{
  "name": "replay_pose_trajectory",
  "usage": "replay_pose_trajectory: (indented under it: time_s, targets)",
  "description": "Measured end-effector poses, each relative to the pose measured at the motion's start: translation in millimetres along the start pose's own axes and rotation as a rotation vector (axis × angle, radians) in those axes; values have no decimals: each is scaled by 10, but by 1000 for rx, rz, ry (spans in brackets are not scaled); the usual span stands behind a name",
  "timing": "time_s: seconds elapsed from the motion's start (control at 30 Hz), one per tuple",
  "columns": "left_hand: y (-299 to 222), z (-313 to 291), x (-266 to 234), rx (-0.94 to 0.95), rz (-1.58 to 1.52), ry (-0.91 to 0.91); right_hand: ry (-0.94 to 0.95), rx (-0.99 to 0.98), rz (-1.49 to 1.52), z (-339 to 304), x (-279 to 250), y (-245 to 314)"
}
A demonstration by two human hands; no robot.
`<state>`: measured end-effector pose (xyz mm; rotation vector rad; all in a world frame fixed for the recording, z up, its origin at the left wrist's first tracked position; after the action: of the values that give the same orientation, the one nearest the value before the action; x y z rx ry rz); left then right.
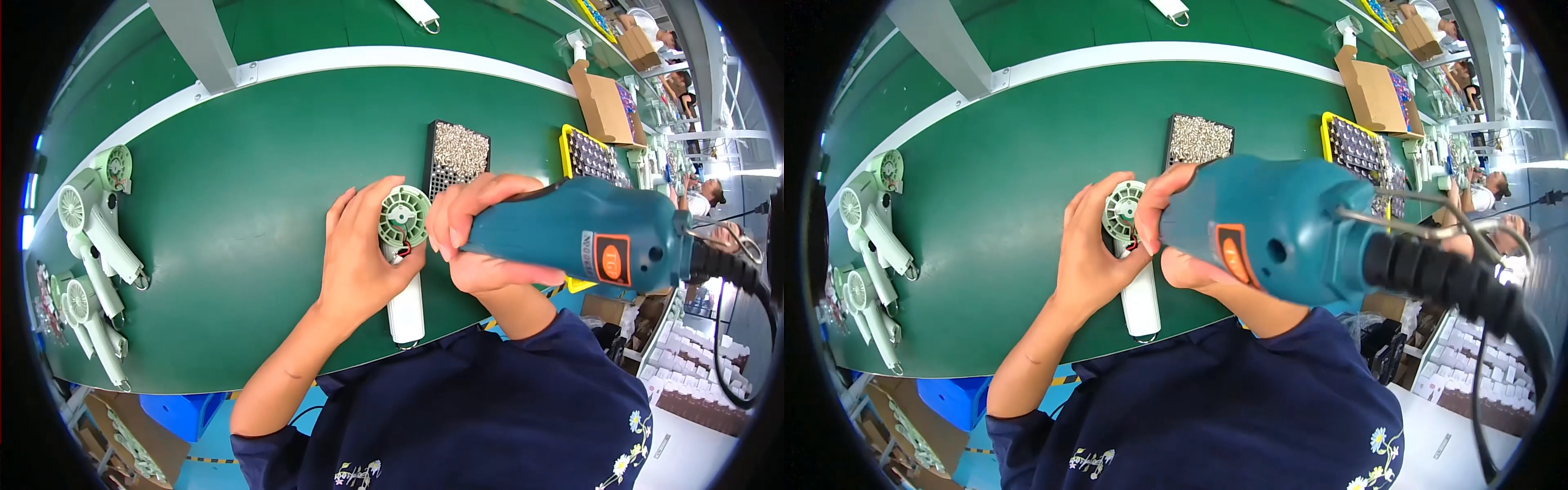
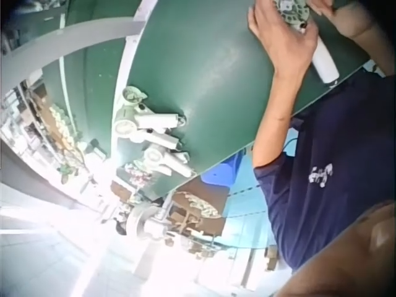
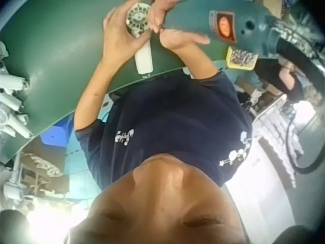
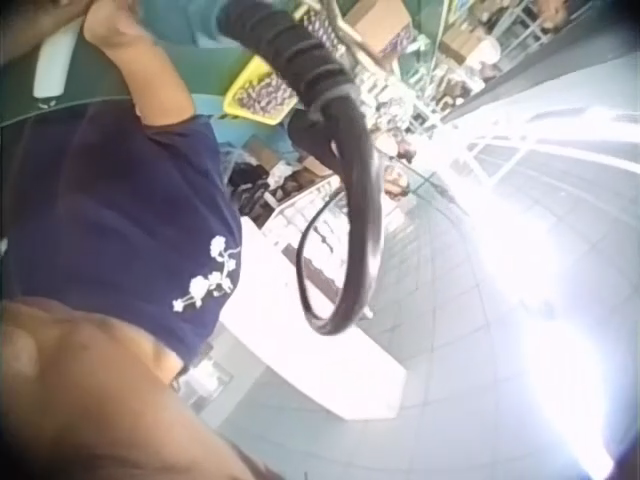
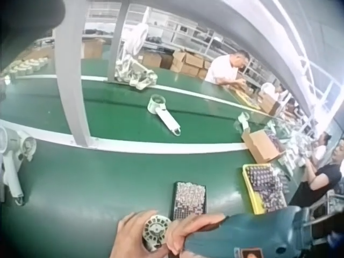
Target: The person assembles portable fans by picking up fan casings, fastening screws into them using an electric screwdriver, and placing the assembled fans onto the assembly line track.
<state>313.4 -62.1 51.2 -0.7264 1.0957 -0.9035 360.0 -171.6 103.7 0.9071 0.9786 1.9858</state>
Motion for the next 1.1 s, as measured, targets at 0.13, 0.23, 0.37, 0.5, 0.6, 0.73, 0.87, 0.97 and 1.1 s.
replay_pose_trajectory:
  time_s: [0.13, 0.23, 0.37, 0.5, 0.6, 0.73, 0.87, 0.97, 1.1]
  targets:
    - [44, -28, 38, -37, 53, 51, 50, -19, 169, 60, -69, 108]
    - [21, -9, 39, -38, 63, 45, -16, -177, 374, 227, -283, 604]
    - [-20, 19, 58, -9, 84, 6, -111, -236, 248, 352, -693, 534]
    - [80, -27, 75, -75, 91, 2, -313, -77, 278, 242, -890, 85]
    - [20, 7, 59, -70, 83, 42, -342, -90, 205, 198, -953, 33]
    - [-11, 37, 70, -15, 83, 108, -231, -219, 150, 214, -894, 109]
    - [6, 26, 85, -26, 102, 111, -292, -187, 201, 221, -884, 4]
    - [12, 16, 56, -27, 40, 71, -325, -125, 153, 203, -896, -60]
    - [48, -15, -77, 15, -64, -75, -375, -45, 67, 198, -885, -99]
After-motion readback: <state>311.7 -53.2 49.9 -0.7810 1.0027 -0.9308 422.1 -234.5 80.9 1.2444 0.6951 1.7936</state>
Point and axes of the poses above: each hand's wrist, its own z-axis towards the middle knuckle, its own x-axis out of the palm, y = z × x, the point moved 8 cm from there along z, towards the middle knuckle, and after that the axes turned 2 degrees about x, right-handed, at the moved point
